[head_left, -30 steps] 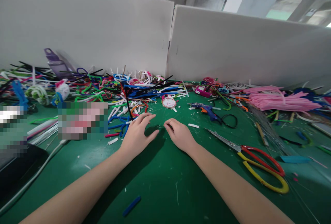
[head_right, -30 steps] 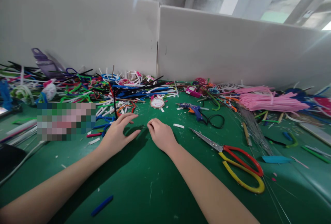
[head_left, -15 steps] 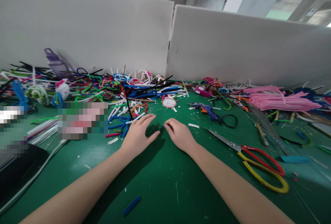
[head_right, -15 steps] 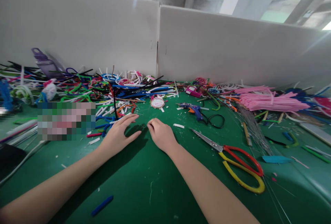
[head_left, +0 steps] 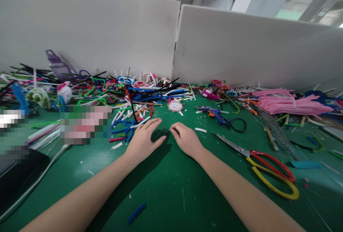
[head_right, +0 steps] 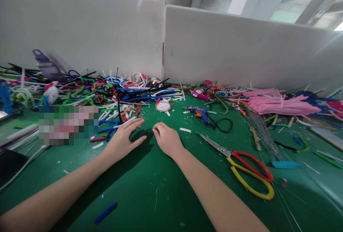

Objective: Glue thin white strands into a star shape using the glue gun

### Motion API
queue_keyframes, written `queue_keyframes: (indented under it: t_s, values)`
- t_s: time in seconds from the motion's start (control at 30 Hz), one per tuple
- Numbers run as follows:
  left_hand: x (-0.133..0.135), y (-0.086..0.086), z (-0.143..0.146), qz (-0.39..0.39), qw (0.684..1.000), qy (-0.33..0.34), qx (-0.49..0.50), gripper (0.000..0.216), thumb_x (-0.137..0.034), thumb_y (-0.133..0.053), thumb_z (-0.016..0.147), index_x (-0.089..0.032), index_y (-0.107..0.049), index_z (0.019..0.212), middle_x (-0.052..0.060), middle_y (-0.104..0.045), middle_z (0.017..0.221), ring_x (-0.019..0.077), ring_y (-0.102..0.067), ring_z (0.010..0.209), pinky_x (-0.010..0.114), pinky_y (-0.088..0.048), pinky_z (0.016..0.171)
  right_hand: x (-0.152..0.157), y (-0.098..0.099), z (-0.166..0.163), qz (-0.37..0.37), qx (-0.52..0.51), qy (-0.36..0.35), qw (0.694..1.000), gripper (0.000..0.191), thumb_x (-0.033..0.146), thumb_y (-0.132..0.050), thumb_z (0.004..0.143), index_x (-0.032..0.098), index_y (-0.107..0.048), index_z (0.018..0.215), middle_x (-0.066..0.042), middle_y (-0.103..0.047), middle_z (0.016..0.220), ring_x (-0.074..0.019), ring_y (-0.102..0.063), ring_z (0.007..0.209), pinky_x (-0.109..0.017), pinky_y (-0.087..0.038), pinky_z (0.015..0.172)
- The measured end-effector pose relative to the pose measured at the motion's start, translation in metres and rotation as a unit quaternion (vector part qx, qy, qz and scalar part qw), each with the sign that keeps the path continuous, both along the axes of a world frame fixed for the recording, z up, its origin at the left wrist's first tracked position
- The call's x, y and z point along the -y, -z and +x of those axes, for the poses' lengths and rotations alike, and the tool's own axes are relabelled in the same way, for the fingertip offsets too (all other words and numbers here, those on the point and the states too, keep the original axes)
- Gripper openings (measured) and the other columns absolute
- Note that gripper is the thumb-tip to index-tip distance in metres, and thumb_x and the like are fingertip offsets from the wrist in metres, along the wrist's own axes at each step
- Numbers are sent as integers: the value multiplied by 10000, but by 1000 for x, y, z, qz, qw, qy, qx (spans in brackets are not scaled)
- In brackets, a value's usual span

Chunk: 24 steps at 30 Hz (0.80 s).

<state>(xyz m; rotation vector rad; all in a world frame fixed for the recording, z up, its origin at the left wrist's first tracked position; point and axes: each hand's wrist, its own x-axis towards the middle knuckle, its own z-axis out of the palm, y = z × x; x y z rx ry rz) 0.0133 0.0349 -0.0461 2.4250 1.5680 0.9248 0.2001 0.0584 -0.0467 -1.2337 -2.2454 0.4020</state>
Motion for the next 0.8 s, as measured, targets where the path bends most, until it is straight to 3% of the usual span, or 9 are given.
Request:
queue_keyframes:
  t_s: [0.8]
  values:
    - [-2,2,0,0,1000,1,-9,505,-376,-521,806,-205,-412,1270,85,-474,1289,238,-485,1142,409,-409,948,0,1,0,5,-1,-1,1000,205,271,-345,906,201,-538,905,-33,-599,927,-135,-567,789,-249,-414,682]
